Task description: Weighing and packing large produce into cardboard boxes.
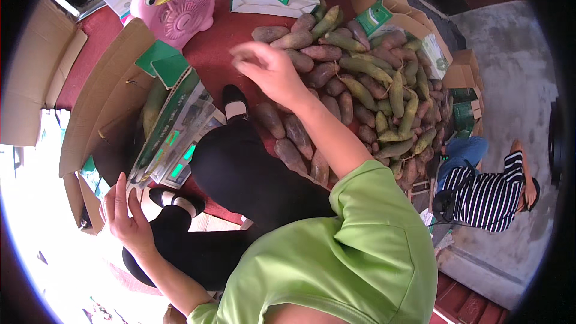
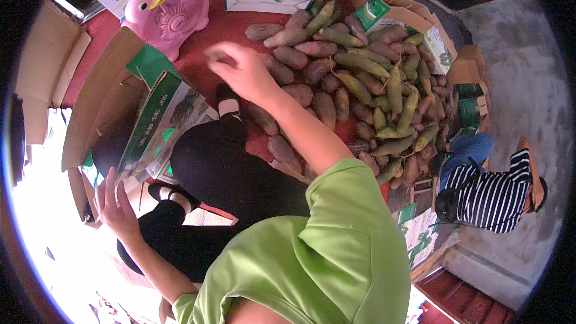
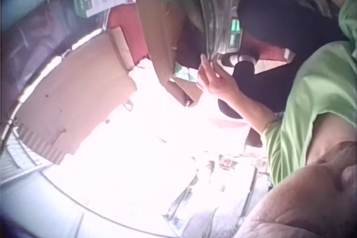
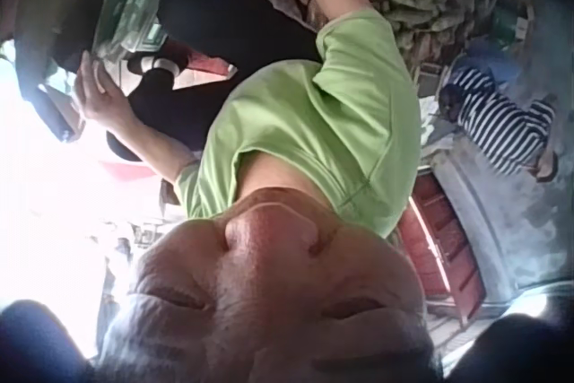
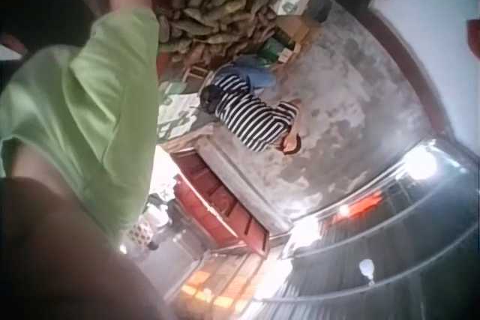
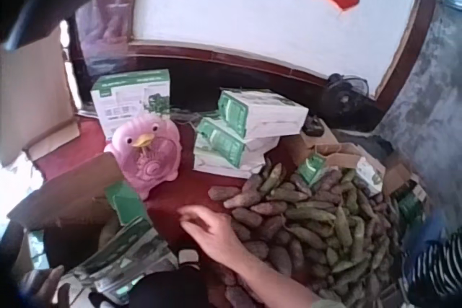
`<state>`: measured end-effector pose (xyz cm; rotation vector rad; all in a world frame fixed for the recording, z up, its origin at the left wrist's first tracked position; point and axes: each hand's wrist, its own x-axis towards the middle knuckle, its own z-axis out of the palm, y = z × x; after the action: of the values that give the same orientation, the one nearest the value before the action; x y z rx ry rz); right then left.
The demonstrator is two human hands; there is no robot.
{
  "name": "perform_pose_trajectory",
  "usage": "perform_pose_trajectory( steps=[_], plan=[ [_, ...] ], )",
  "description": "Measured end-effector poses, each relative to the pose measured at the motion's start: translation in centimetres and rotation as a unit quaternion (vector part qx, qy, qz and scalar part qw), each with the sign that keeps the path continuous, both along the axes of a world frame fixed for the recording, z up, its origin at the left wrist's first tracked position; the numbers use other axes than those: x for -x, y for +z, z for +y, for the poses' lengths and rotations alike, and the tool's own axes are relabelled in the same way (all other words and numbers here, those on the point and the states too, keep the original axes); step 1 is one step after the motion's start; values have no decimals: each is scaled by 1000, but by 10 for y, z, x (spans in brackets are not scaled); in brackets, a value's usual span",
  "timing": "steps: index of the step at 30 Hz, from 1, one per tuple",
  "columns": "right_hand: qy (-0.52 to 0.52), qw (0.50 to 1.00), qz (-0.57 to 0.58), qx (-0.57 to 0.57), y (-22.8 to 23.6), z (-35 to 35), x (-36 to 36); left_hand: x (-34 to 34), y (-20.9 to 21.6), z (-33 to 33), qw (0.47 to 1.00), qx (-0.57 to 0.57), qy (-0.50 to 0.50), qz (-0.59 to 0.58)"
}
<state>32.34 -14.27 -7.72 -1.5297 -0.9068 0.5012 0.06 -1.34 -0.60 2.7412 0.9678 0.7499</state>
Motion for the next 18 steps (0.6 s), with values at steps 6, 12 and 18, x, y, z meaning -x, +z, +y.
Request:
perform_pose_trajectory(
  steps=[6,12,18],
  plan=[
    [-127,945,-40,300,-104,-111,-21,10,-3,13,999,-31,12,15],
    [-185,883,-151,404,-177,-192,-69,15,-8,16,997,16,50,-48],
    [-247,802,-169,517,-205,-228,-123,19,-10,20,998,-4,53,-23]
  ],
)
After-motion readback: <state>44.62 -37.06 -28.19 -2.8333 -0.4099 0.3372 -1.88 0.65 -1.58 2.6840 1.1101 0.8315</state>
